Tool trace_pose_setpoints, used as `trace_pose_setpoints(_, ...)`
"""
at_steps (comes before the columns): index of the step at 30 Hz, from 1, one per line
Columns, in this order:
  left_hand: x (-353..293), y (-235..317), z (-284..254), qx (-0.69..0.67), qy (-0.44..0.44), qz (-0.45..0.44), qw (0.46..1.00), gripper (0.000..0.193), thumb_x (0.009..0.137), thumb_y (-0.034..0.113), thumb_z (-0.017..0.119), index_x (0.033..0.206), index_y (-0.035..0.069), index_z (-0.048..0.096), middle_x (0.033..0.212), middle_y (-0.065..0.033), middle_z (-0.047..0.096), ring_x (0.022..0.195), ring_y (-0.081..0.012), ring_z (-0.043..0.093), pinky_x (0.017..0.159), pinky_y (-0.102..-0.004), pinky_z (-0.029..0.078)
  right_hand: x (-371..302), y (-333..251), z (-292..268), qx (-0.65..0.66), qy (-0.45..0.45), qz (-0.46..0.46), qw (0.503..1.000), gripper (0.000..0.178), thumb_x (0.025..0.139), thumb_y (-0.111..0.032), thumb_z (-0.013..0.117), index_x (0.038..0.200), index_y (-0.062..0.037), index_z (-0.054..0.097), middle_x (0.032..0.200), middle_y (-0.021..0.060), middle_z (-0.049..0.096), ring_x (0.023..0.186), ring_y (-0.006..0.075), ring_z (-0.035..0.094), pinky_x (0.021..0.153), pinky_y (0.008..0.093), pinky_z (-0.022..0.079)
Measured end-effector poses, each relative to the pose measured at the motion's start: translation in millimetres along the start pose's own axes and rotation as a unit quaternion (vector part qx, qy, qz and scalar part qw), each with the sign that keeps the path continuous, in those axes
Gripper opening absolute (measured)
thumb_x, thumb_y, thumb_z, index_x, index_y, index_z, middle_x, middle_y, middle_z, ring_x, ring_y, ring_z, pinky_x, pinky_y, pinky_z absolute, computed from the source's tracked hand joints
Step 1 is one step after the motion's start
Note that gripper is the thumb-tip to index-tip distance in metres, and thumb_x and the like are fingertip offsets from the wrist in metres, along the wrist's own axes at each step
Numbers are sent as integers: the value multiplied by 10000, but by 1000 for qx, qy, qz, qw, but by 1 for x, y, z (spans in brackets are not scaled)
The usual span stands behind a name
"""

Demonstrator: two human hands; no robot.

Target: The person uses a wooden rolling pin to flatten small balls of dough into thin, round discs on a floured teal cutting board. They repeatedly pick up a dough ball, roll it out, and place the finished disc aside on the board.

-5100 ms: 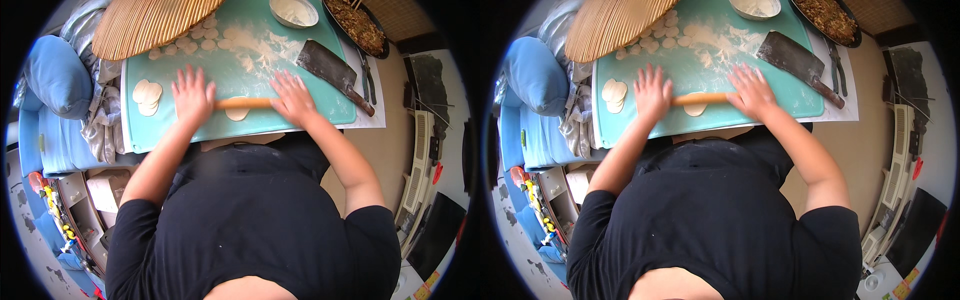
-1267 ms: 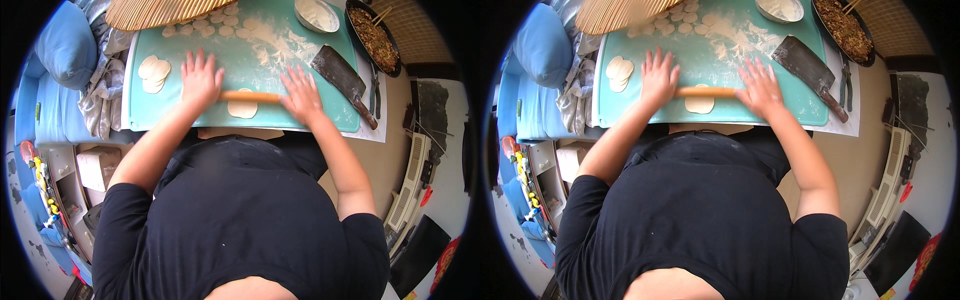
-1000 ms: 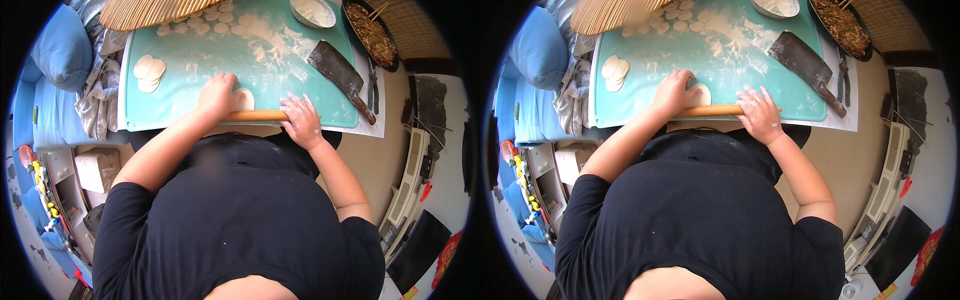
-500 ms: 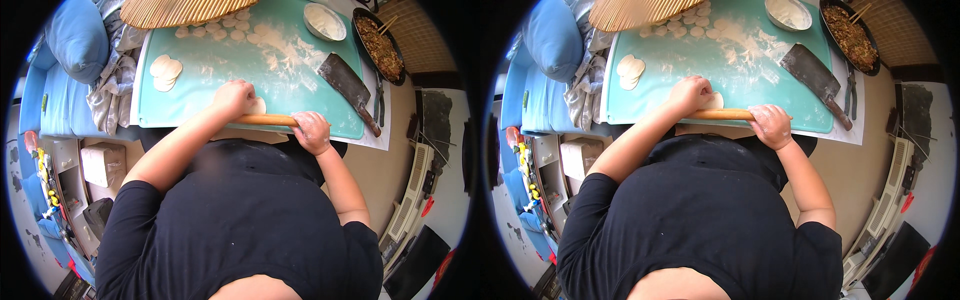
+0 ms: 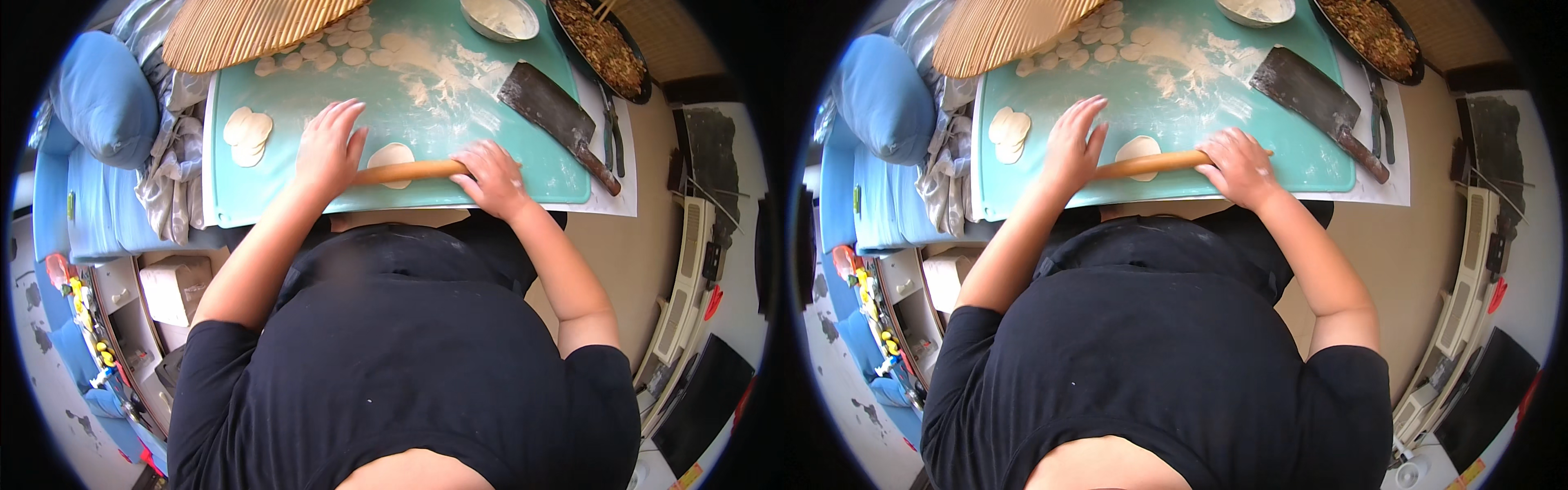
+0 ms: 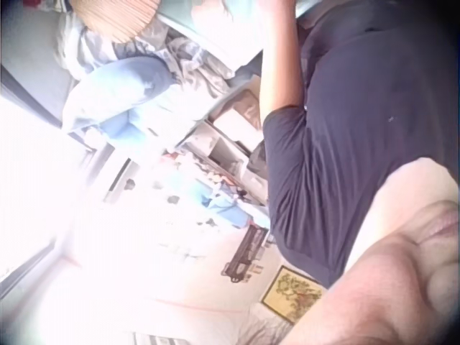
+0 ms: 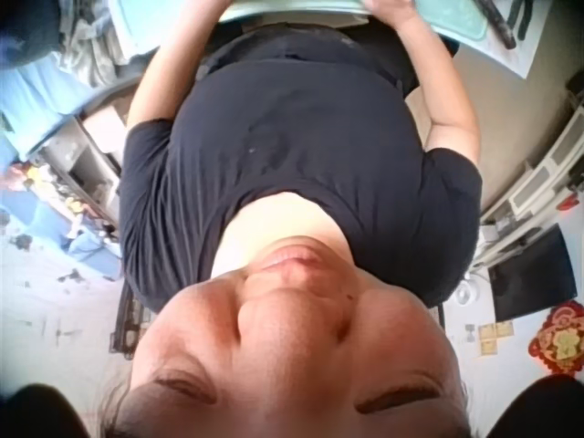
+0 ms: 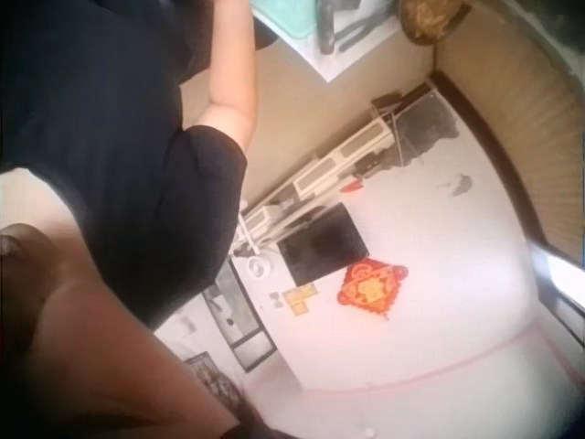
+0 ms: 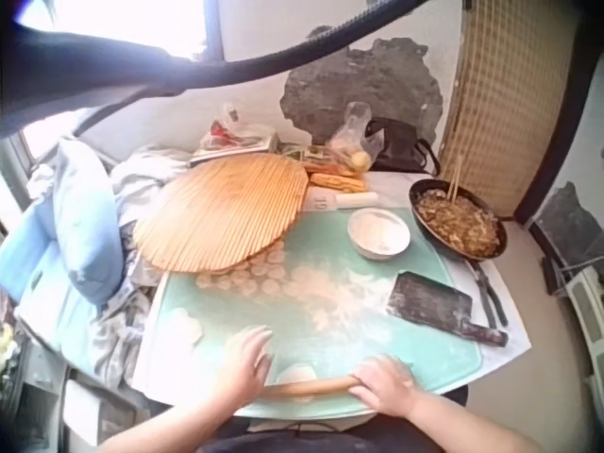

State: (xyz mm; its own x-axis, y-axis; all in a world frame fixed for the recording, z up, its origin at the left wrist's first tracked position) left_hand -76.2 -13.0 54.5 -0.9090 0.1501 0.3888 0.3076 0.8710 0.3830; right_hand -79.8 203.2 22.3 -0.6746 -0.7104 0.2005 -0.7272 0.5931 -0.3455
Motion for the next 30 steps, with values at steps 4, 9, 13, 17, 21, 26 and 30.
trace_pose_setpoints(4,-24,-30,35,212,-90,-51,972,521,920,386,434,1348,88,422,1434,-197,338,1360,-387,239,1093,-518,208,37,11,16,-82,6,18,996,488,884,-417,510,1271,-121,482,1421,115,353,1332,310,280,1089,445,215)
trace_pose_setpoints(9,4,-52,35,189,-99,-74,974,528,921,388,419,1352,84,417,1454,-198,305,1353,-394,251,1083,-523,227,50,30,27,-106,-26,115,987,587,918,-475,420,1373,-106,393,1477,118,291,1376,321,223,1117,478,167)
trace_pose_setpoints(13,-54,-11,30,172,-146,-5,974,540,891,364,482,1332,57,431,1420,-194,347,1329,-389,292,1065,-517,259,-3,-21,17,-89,-42,46,994,537,872,-382,520,1306,-71,466,1440,121,352,1355,305,277,1094,471,225)
trace_pose_setpoints(17,-44,7,27,-14,-146,-36,989,469,830,287,599,1214,29,519,1304,-192,461,1192,-377,449,990,-445,373,-20,-42,3,0,56,-29,998,340,783,-149,617,1108,-58,580,1188,93,558,1121,275,509,969,432,383)
trace_pose_setpoints(21,-12,-9,50,-29,-221,-218,950,351,717,230,701,1007,59,603,934,-119,635,898,-296,603,786,-355,485,-9,-58,-19,7,124,-101,987,274,759,-70,611,1032,-60,603,969,65,620,882,249,595,792,371,473)
trace_pose_setpoints(26,-17,3,43,-65,-125,-110,984,187,687,174,716,821,74,633,853,-112,618,804,-314,602,735,-383,491,-16,-58,-26,2,131,-111,985,300,724,-42,655,1017,-78,599,955,58,628,824,238,609,700,344,465)
trace_pose_setpoints(30,-34,-2,32,-125,-144,-193,962,183,696,171,714,828,78,628,863,-93,620,804,-299,600,709,-376,486,-17,-54,-24,21,135,-114,984,351,697,-21,681,1030,-83,588,951,60,629,815,243,614,689,344,468)
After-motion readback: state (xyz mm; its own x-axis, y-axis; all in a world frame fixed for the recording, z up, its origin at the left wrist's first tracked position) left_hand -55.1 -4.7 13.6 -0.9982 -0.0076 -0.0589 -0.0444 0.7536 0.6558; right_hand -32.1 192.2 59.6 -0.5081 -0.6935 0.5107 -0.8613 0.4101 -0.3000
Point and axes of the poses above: each hand's wrist, its own x-axis towards the middle knuckle, its own z-axis out of the palm, y = z × x, the point moved 9 cm from there along x, towards the middle knuckle
